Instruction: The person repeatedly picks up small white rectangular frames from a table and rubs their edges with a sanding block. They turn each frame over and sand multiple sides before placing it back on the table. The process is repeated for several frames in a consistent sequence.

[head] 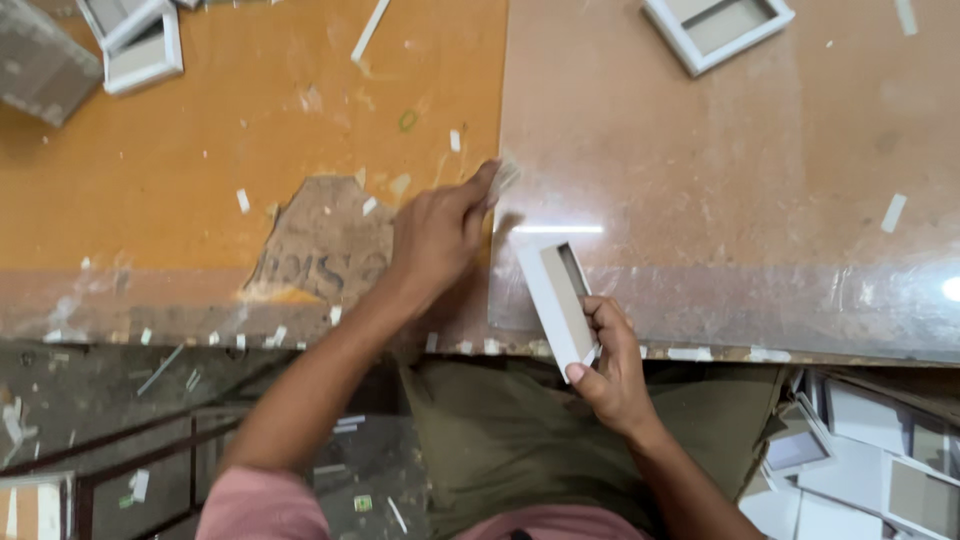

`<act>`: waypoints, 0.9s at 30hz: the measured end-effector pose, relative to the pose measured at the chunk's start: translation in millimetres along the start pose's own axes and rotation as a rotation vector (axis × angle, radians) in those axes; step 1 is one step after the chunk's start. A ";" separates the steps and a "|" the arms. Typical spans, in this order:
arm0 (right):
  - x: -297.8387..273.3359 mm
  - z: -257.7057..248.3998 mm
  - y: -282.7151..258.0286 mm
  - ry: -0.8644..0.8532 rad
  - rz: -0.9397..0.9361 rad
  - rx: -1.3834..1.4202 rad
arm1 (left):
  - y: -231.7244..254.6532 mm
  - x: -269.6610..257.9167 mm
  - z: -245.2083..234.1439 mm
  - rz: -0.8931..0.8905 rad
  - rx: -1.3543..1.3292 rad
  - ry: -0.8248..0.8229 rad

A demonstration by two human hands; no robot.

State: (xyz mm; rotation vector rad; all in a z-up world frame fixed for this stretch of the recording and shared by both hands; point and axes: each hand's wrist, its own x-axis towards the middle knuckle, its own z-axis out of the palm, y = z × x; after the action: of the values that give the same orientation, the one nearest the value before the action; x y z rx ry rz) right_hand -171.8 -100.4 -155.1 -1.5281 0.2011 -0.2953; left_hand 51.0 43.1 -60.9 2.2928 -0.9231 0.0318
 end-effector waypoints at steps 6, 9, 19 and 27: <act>5.7 -16.9 -20.3 -0.067 -0.003 0.121 | 23.2 -48.1 11.0 0.176 -0.376 -0.011; 10.7 -17.1 -28.9 -0.081 0.061 0.213 | 45.2 -60.4 12.7 0.240 -0.370 -0.153; 3.8 -14.2 10.8 -0.106 -0.201 -0.022 | 68.1 -58.8 -7.4 0.403 -0.057 -0.419; 5.8 -34.2 4.5 -0.063 0.061 0.125 | 18.5 5.9 5.8 0.210 0.201 -0.123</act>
State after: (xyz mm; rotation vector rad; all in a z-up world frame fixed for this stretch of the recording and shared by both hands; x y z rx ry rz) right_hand -176.7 -134.6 -160.6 -1.4033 0.1759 -0.2067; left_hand 42.6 26.2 -53.4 2.3908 -1.2732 0.0778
